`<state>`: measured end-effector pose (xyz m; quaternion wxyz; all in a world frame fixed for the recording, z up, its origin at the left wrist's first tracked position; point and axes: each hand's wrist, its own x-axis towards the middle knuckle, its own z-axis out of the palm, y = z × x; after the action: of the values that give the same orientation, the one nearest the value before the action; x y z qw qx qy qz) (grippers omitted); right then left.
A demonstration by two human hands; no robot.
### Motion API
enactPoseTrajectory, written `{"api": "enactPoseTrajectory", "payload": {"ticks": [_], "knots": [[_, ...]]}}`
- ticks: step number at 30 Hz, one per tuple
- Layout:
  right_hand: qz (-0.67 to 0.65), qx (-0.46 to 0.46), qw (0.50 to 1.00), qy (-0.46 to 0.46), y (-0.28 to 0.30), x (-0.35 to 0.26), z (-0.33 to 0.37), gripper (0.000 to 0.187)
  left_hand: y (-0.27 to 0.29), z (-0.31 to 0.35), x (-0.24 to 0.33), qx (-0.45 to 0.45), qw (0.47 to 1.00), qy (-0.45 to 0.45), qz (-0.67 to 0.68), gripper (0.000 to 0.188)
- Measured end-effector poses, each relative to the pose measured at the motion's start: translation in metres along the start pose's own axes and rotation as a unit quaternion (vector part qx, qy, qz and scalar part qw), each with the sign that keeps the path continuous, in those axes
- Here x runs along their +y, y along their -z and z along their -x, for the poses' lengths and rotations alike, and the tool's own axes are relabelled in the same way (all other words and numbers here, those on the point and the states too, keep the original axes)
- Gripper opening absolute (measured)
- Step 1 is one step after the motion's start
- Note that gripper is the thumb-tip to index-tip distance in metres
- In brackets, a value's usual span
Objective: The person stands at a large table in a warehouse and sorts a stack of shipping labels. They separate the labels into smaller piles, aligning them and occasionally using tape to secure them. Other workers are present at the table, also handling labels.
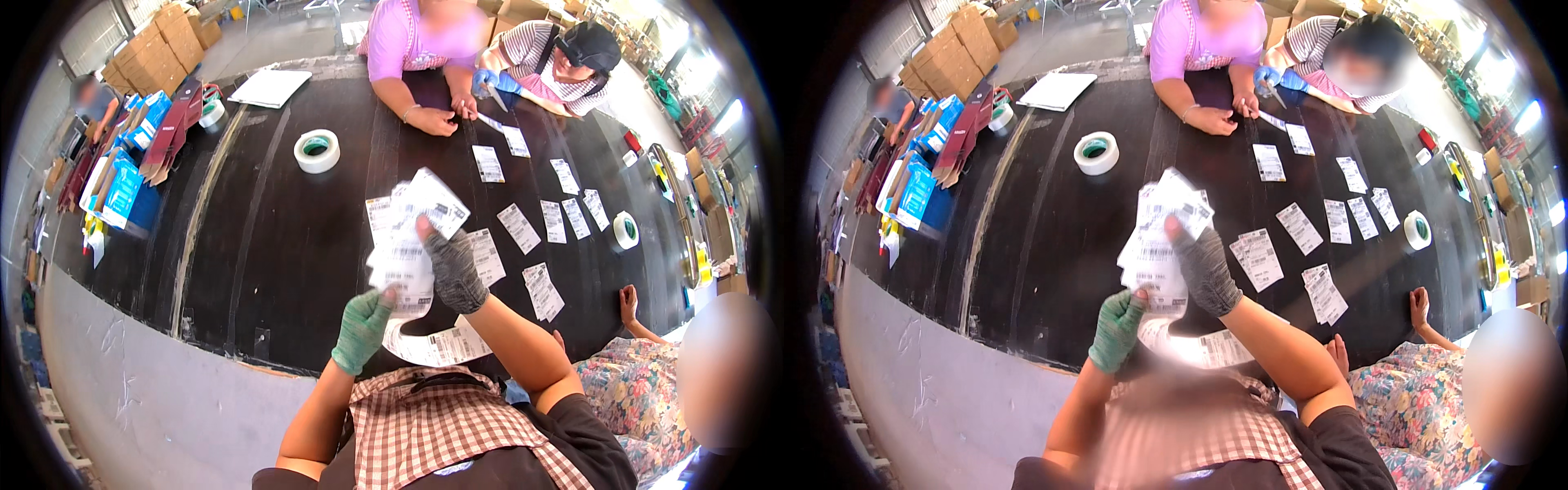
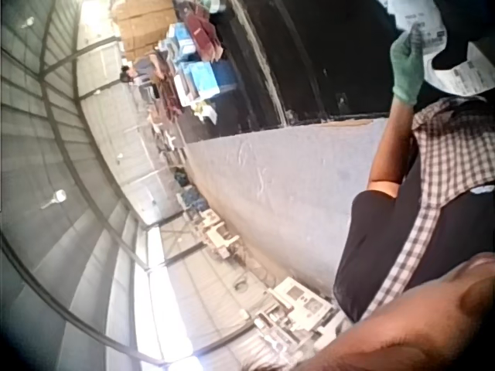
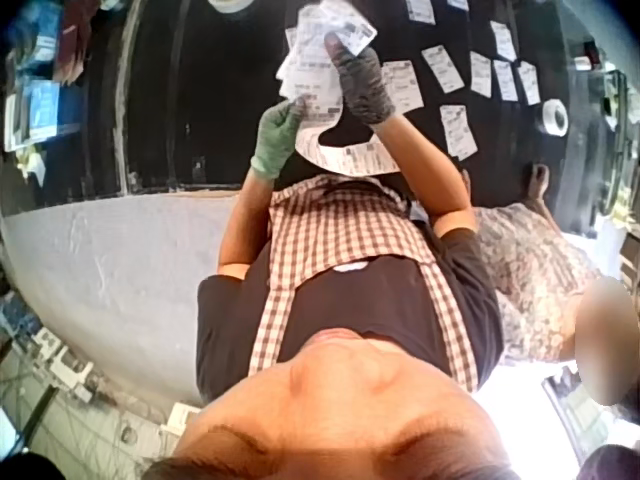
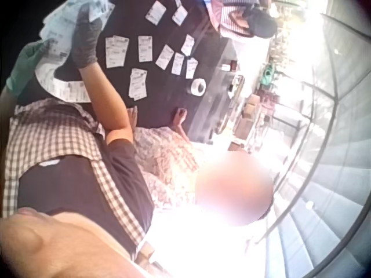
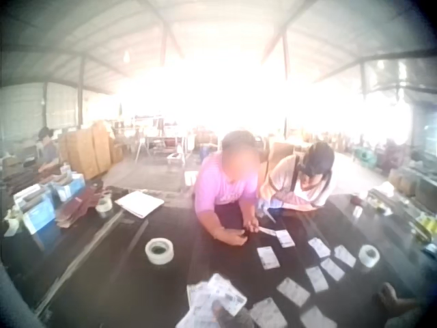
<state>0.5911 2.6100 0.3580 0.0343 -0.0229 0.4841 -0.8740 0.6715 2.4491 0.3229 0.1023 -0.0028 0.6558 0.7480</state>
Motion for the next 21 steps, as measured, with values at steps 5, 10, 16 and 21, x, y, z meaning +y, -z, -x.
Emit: {"api": "enactPoseTrajectory", "payload": {"ticks": [5, 10, 16, 21], "knots": [[-0.076, 0.088, 0.990, 0.079, 0.055, -0.006, -0.049, 0.039, 0.023, 0.002, -0.005, 0.027, 0.992, 0.038, 0.114, 0.043], [0.279, -0.171, 0.945, -0.011, 0.051, 0.018, -0.031, 0.038, 0.043, -0.021, 0.020, 0.061, 0.980, -0.027, 0.186, 0.054], [0.156, -0.266, 0.938, -0.161, 0.007, 0.014, -0.022, 0.044, 0.039, -0.051, 0.043, 0.119, 0.975, -0.117, 0.149, 0.047], [0.325, -0.248, 0.911, -0.053, -0.003, 0.041, -0.027, 0.036, 0.039, -0.059, 0.043, 0.096, 0.983, -0.067, 0.143, 0.049]]}}
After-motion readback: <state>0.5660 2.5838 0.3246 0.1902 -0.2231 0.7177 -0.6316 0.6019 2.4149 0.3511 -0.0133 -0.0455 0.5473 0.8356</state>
